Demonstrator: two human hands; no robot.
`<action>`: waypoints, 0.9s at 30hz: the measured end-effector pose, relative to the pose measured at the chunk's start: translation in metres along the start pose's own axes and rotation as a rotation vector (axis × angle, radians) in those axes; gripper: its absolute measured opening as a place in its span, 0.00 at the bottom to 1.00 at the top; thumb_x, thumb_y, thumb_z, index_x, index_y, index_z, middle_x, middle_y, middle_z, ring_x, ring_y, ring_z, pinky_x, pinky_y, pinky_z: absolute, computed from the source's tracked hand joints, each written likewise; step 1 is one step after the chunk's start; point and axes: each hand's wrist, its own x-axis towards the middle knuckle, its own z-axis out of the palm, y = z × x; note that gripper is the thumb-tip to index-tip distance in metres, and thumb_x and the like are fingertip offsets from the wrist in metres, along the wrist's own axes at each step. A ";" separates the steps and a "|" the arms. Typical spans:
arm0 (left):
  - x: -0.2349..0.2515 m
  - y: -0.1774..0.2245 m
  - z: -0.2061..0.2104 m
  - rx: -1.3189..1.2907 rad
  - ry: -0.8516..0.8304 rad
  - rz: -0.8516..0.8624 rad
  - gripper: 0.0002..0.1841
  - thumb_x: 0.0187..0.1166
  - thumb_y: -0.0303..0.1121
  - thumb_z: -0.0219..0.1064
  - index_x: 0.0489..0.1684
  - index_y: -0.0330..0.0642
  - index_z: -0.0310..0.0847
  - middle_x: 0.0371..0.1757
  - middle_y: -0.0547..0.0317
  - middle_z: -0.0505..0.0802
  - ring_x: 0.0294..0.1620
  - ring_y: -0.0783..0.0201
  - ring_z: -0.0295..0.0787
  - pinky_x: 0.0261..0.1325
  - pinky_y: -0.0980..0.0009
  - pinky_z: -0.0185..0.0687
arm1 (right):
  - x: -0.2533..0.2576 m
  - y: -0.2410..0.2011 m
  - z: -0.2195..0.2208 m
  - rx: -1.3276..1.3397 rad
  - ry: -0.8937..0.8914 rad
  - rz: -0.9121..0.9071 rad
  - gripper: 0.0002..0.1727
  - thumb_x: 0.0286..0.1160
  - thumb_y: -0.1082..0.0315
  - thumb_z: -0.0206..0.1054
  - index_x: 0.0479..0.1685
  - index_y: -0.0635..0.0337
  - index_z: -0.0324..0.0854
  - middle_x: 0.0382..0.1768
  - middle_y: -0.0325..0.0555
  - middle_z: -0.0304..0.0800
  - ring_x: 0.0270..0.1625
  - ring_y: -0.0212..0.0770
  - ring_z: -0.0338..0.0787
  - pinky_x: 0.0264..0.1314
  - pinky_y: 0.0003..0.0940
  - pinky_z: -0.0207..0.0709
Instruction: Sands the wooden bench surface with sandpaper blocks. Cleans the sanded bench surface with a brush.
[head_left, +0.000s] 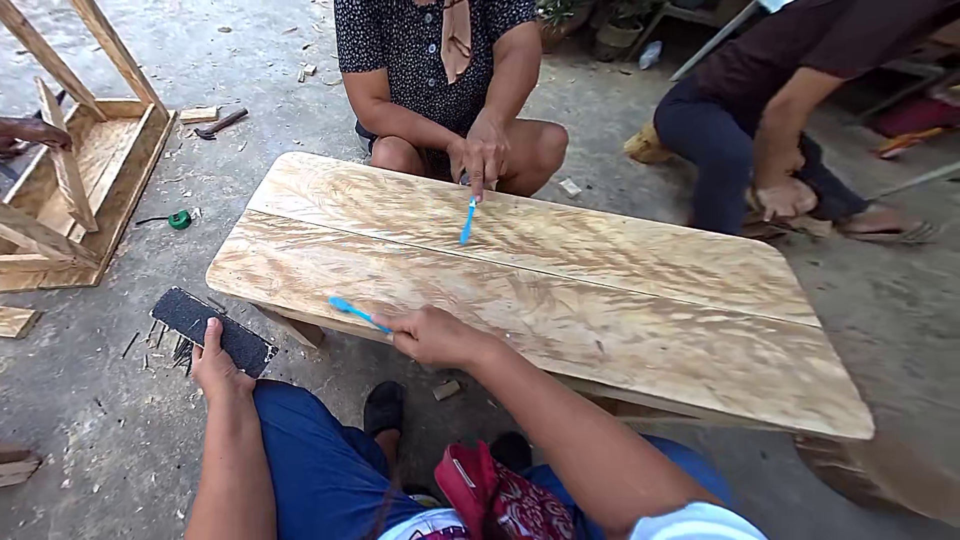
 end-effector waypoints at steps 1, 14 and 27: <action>-0.001 0.001 0.002 0.004 -0.008 0.002 0.23 0.88 0.39 0.62 0.78 0.40 0.68 0.58 0.51 0.87 0.52 0.66 0.89 0.56 0.65 0.86 | -0.007 0.003 0.000 0.014 0.017 0.007 0.26 0.93 0.63 0.48 0.87 0.51 0.72 0.59 0.62 0.92 0.62 0.60 0.89 0.70 0.61 0.73; -0.001 -0.002 -0.009 0.033 -0.065 0.052 0.20 0.89 0.38 0.59 0.73 0.39 0.68 0.53 0.57 0.86 0.48 0.72 0.88 0.53 0.70 0.86 | -0.154 0.091 0.051 0.055 0.572 0.289 0.25 0.88 0.64 0.54 0.80 0.56 0.79 0.37 0.61 0.95 0.37 0.59 0.92 0.47 0.63 0.82; -0.008 -0.004 -0.002 0.001 -0.120 0.066 0.16 0.93 0.40 0.51 0.70 0.43 0.72 0.56 0.59 0.86 0.54 0.70 0.87 0.58 0.66 0.84 | -0.145 0.061 0.020 0.124 0.400 0.850 0.30 0.95 0.63 0.42 0.95 0.59 0.52 0.58 0.71 0.89 0.64 0.68 0.89 0.68 0.64 0.77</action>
